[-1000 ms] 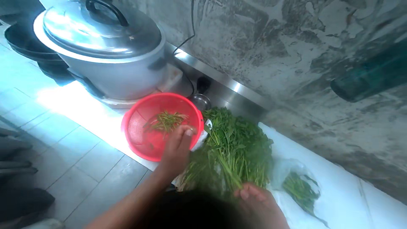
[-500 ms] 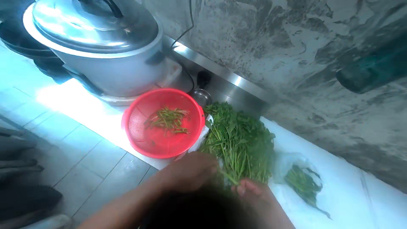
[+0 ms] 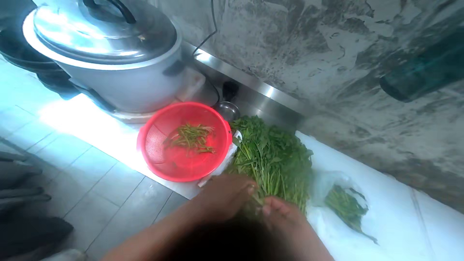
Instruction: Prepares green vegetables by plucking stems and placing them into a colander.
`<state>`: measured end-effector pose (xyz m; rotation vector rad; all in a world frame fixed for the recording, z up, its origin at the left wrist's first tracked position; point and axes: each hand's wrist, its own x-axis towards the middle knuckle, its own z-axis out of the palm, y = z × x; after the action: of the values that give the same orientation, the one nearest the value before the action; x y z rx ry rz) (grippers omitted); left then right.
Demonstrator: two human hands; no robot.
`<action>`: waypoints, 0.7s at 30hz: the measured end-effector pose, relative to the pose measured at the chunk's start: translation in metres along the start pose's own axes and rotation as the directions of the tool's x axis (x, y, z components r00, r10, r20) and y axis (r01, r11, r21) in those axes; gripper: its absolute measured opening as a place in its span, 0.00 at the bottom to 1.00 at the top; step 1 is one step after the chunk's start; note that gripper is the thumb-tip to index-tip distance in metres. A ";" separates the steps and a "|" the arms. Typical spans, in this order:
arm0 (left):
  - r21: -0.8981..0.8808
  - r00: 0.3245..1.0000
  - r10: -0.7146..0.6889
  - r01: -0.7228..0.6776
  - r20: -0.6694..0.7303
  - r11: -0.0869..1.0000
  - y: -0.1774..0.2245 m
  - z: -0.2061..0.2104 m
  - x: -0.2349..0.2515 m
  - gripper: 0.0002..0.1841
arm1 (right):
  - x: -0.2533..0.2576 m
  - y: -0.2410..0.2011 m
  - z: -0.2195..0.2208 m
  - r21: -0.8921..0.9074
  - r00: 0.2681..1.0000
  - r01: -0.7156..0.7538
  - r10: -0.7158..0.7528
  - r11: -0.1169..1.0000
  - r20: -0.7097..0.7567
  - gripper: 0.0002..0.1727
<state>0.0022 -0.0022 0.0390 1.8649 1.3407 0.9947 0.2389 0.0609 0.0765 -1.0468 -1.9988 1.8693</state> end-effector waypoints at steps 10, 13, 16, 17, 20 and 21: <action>0.368 0.970 0.229 -0.241 0.077 0.898 -0.003 0.016 0.003 0.17 | 0.000 -0.002 -0.010 0.120 0.983 -0.183 0.180 0.976 0.039 0.13; 0.385 0.971 0.227 -0.238 0.075 0.892 -0.006 0.023 0.002 0.16 | 0.004 -0.003 -0.008 0.184 0.983 -0.178 0.169 0.967 0.067 0.14; 0.385 0.988 0.156 -0.144 0.001 0.912 -0.011 0.026 0.000 0.18 | 0.004 0.000 -0.010 0.025 0.992 -0.111 0.109 0.994 0.062 0.15; 0.367 0.994 0.102 -0.079 -0.043 0.927 -0.012 0.027 -0.002 0.19 | 0.003 0.003 -0.011 -0.079 0.995 -0.087 0.090 0.993 0.036 0.15; -0.080 0.969 -0.198 0.188 -0.146 0.979 -0.008 0.029 -0.004 0.21 | -0.001 0.013 -0.005 -0.399 0.986 0.095 -0.142 0.912 -0.092 0.17; -0.405 0.929 -0.349 0.274 -0.121 0.872 -0.002 0.029 -0.002 0.20 | -0.002 0.015 0.000 -0.471 0.957 0.200 -0.274 0.859 -0.092 0.18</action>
<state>0.0250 -0.0050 0.0217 1.2391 1.3850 1.1835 0.2460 0.0586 0.0633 -0.9550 -2.4043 1.1767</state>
